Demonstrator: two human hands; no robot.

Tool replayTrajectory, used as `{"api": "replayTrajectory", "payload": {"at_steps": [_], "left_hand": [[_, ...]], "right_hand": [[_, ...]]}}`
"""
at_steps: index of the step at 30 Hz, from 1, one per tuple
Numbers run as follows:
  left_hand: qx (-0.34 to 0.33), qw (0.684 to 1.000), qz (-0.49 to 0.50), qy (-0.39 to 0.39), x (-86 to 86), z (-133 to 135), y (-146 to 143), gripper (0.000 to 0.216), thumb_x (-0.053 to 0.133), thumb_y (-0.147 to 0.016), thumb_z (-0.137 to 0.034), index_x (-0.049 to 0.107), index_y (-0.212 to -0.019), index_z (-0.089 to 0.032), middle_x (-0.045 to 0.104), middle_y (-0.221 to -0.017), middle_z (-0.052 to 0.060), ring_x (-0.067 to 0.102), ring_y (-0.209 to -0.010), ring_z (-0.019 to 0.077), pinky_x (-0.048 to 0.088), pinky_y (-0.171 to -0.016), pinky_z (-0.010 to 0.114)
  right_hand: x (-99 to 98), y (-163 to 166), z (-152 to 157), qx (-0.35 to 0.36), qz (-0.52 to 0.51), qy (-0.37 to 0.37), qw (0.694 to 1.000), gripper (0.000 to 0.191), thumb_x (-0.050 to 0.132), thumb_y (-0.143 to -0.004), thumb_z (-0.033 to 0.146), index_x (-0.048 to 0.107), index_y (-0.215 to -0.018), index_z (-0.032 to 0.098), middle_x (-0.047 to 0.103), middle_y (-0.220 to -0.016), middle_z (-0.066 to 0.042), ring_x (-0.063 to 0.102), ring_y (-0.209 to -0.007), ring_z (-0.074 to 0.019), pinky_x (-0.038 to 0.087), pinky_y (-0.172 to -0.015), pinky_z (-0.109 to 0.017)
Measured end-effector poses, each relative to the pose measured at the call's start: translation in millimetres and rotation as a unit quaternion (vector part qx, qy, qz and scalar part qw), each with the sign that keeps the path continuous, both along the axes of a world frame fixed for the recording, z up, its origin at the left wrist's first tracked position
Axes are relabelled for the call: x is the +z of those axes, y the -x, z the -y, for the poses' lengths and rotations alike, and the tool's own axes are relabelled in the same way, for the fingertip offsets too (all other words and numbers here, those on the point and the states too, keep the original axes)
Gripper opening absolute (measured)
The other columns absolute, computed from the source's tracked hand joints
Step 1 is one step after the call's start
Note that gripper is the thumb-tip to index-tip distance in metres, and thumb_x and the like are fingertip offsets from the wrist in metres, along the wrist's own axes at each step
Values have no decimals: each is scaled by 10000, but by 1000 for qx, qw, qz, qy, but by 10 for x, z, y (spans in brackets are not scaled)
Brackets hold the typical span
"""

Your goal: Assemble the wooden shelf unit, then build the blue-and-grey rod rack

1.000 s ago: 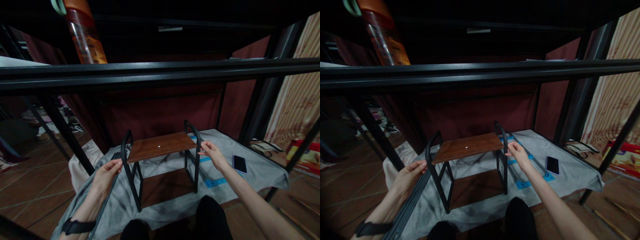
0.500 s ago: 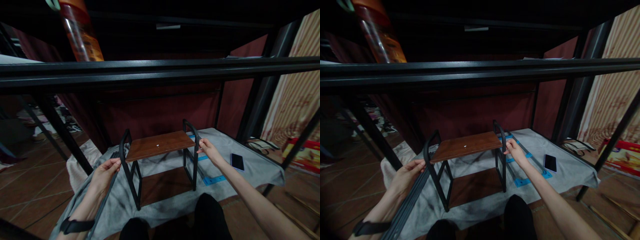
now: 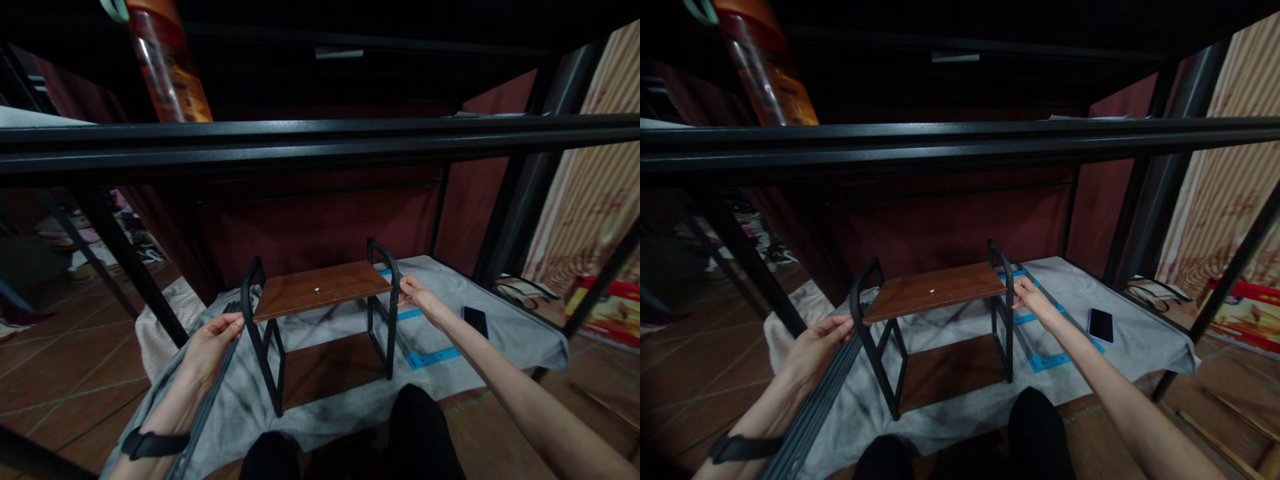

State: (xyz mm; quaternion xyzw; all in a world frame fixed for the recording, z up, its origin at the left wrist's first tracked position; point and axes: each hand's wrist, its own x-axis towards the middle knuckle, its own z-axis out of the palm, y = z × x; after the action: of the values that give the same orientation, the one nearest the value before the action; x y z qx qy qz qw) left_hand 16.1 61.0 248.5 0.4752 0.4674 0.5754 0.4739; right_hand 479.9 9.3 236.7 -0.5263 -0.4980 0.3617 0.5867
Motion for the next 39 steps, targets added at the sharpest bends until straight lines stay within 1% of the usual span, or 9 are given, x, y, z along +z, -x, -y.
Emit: {"api": "replayTrajectory", "payload": {"at_steps": [5, 8, 13, 18, 22, 30, 33, 36, 39], "left_hand": [[6, 1000, -11, -10, 7, -3, -26, 464, 941, -442, -384, 748, -794, -152, 674, -687, 6, 528, -595, 92, 430, -551, 190], [4, 1000, -17, -14, 17, -2, -42, 484, 947, -419, -416, 746, -771, -151, 663, -667, 0, 519, -592, 88, 418, -546, 183], [7, 999, -28, -21, 18, -9, -31, 511, 947, -415, -451, 748, -781, -155, 657, -669, -2, 515, -603, 90, 408, -542, 180], [5, 999, -39, -26, 3, -17, -21, 508, 940, -431, -464, 747, -785, -155, 656, -679, -3, 511, -607, 89, 409, -551, 185], [10, 999, -36, -27, -3, -17, -35, 503, 936, -440, -451, 742, -795, -152, 668, -701, 0, 516, -610, 91, 415, -569, 195], [11, 999, -36, -39, 54, 35, -87, 491, 933, -429, -448, 734, -767, -153, 650, -667, -5, 507, -600, 106, 391, -562, 220], [10, 998, -41, -46, 34, 18, -86, 480, 930, -441, -446, 736, -772, -157, 642, -660, -6, 509, -601, 109, 386, -563, 226], [13, 998, -43, -53, -16, -16, -68, 465, 925, -466, -434, 737, -791, -158, 644, -670, -1, 510, -603, 112, 384, -562, 229], [10, 998, -30, -57, -56, -30, -50, 459, 925, -482, -422, 737, -804, -153, 651, -690, 5, 514, -613, 107, 395, -577, 225]], "right_hand": [[26, -47, -29, 4, -7, 35, 999, 405, 720, -711, 579, 524, -695, 225, 506, -641, 30, 489, -598, -121, 490, -537, -249], [49, -37, -38, 24, -29, 57, 998, 331, 694, -744, 501, 526, -689, 221, 513, -647, 21, 487, -576, -115, 483, -525, -246], [101, 0, -40, 44, -37, 59, 997, 266, 652, -766, 432, 520, -696, 213, 507, -628, 26, 476, -539, -100, 460, -507, -231], [88, 2, -70, 23, -30, 65, 997, 243, 610, -774, 381, 477, -656, 216, 460, -570, 43, 425, -478, -86, 404, -458, -220], [60, -26, -89, 23, -41, 85, 995, 238, 575, -794, 369, 463, -653, 214, 446, -562, 46, 389, -448, -74, 343, -417, -212], [145, -104, -114, 51, -87, 171, 980, 243, 587, -804, 299, 434, -635, 212, 420, -525, 55, 344, -420, -57, 271, -374, -178], [191, -145, -109, 49, -111, 206, 971, 230, 585, -826, 264, 451, -647, 208, 437, -519, 47, 347, -423, -59, 280, -372, -168], [219, -170, -97, 34, -129, 227, 965, 188, 571, -852, 233, 490, -685, 200, 492, -556, 27, 382, -439, -63, 329, -390, -167], [214, -162, -89, 33, -106, 225, 968, 204, 537, -863, 221, 476, -669, 198, 486, -565, 28, 386, -439, -55, 325, -397, -163]]}}
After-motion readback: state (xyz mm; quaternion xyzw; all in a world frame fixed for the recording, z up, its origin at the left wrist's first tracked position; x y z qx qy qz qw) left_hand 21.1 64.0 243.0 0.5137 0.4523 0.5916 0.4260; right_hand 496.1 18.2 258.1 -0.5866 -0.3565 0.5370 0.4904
